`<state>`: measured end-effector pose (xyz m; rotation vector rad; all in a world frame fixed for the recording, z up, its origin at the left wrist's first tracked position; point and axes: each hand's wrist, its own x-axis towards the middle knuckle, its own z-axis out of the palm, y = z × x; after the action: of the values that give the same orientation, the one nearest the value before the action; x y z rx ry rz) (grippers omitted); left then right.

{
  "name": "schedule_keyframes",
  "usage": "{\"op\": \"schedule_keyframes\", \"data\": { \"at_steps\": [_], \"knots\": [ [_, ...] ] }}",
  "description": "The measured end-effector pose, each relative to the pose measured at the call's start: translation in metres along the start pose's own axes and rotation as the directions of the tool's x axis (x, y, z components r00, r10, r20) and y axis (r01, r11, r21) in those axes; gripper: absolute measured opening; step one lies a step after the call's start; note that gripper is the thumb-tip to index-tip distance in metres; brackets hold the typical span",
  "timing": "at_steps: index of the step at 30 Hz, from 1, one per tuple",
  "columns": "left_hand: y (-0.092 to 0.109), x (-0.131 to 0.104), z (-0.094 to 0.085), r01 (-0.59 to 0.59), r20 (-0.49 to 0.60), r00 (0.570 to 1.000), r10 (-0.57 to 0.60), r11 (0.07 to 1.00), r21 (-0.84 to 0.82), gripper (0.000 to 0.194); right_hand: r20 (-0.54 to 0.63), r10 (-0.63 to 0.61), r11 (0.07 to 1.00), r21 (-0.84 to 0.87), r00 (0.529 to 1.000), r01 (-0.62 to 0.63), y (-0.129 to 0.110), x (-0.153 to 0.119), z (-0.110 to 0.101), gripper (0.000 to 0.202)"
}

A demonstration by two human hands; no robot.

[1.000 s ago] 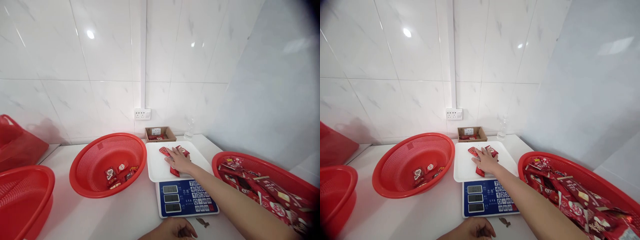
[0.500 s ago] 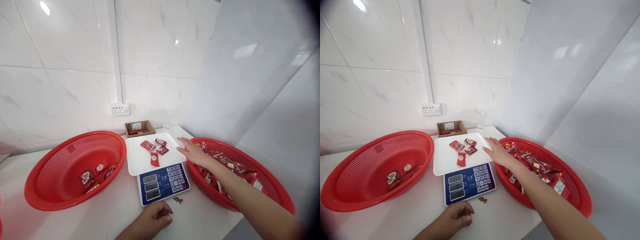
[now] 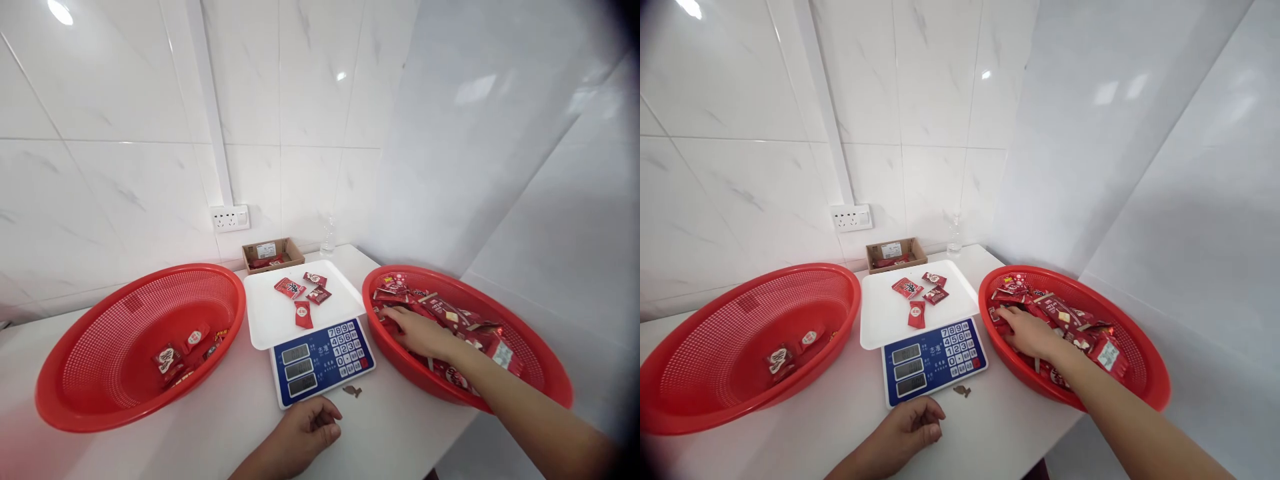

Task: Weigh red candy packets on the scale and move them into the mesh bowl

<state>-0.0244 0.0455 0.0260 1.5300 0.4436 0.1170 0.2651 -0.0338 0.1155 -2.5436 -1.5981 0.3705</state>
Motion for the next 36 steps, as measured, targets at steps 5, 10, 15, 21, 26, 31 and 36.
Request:
{"op": "schedule_keyframes", "data": {
  "at_steps": [5,10,15,21,26,31,36],
  "knots": [
    [-0.002,0.001,0.000,0.007,-0.005,1.000,-0.007,1.000,-0.015,0.036,-0.070,-0.037,0.998,0.039,0.997,0.040,0.003,0.002,-0.003,0.035],
    [-0.006,0.003,0.001,0.001,0.001,1.000,-0.001,1.000,-0.027,0.038,-0.138,0.007,1.000,0.015,0.990,-0.005,0.008,0.003,-0.006,0.023],
    [-0.006,0.005,0.001,0.009,-0.014,1.000,-0.009,1.000,-0.019,0.037,-0.151,0.014,0.999,0.040,0.988,-0.008,0.019,0.008,-0.001,0.033],
    [-0.007,0.004,0.002,0.015,-0.008,1.000,-0.015,0.999,-0.034,0.036,0.117,-0.066,0.987,-0.137,0.991,0.082,0.005,0.002,0.003,0.067],
    [-0.004,0.002,0.002,0.022,-0.008,1.000,-0.023,1.000,-0.018,0.032,0.060,-0.028,0.973,-0.227,0.998,0.041,-0.011,0.001,-0.001,0.049],
    [-0.003,0.004,0.001,0.022,-0.012,1.000,-0.023,1.000,-0.014,0.030,-0.064,0.031,0.976,-0.212,0.998,-0.043,-0.001,0.008,0.000,0.041],
    [-0.009,0.005,0.001,0.008,-0.009,1.000,-0.008,0.999,-0.034,0.030,-0.247,0.177,0.981,-0.028,0.953,-0.190,0.024,0.013,-0.005,0.034]
  ]
}}
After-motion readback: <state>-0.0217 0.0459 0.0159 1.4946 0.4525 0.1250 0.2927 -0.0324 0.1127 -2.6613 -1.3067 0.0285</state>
